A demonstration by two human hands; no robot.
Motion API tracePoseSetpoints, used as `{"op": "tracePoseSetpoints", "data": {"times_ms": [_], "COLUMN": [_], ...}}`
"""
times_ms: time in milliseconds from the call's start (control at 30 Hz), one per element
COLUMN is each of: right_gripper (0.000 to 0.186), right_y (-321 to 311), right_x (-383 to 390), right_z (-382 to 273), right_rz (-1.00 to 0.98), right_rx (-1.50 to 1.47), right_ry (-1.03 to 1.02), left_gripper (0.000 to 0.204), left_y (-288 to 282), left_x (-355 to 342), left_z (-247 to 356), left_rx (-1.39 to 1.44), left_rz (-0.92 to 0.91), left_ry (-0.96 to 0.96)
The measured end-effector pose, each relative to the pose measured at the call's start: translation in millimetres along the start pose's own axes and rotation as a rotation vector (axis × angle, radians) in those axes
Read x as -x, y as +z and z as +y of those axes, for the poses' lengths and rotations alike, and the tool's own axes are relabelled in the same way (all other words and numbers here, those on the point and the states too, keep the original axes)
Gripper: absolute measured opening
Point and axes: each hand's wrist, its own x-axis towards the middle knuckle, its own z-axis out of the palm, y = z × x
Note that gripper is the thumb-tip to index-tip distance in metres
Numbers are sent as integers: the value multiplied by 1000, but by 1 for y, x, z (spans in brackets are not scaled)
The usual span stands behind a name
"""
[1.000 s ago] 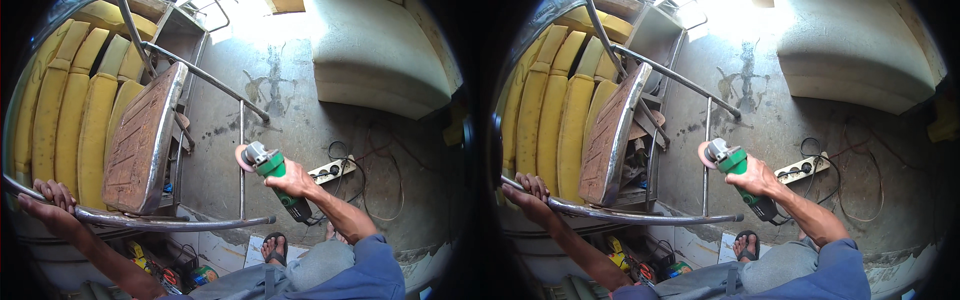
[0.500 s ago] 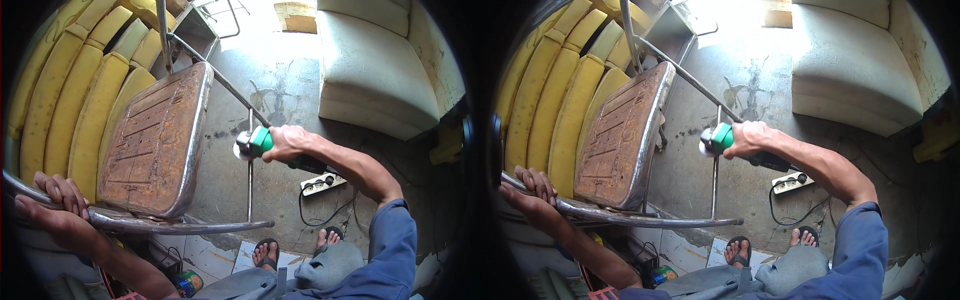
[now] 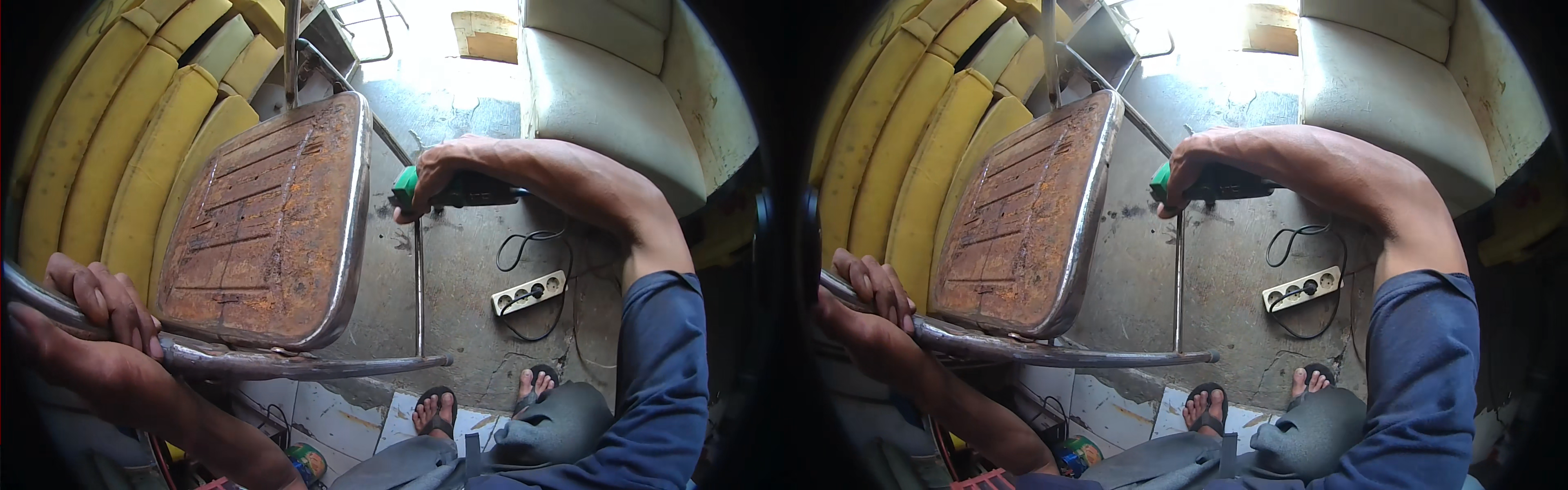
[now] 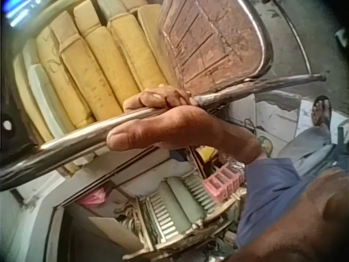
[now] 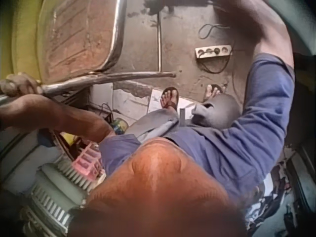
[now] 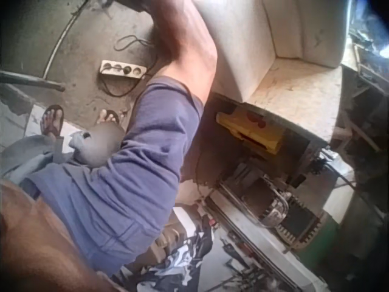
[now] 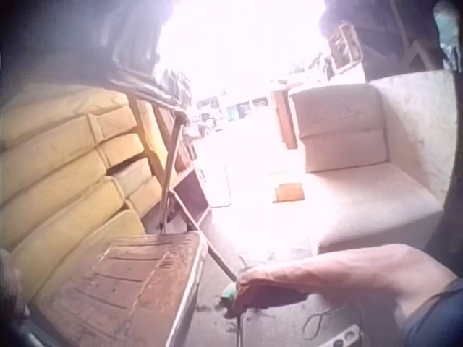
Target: The person uses a power grinder to smooth or polish the metal frame of a folding chair, working on different sections of the frame and legs.
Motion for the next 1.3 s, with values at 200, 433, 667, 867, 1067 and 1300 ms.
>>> {"op": "tracePoseSetpoints", "data": {"times_ms": [200,433,667,867,1067,1300], "right_gripper": [66,51,61,49,49,52], "right_y": [16,-24,-16,37,77,28], "right_x": [-9,-67,-39,38,65,-18], "right_z": [-32,-11,-10,-48,-36,55], "right_rz": [-167,-29,105,-183,-108,228], "right_rx": [145,149,158,26,-3,-183], "right_ry": [-90,-15,36,-49,-191,55], "left_gripper": [52,52,52,49,48,50], "left_y": [9,2,-2,-9,-12,13], "left_x": [6,5,1,-8,-5,8], "left_z": [8,8,-3,-4,0,2], "left_rx": [-67,-57,-8,-22,-59,13], "left_rz": [66,-21,-62,-58,-50,-32], "left_ry": [-13,-26,-68,-28,6,-61]}}
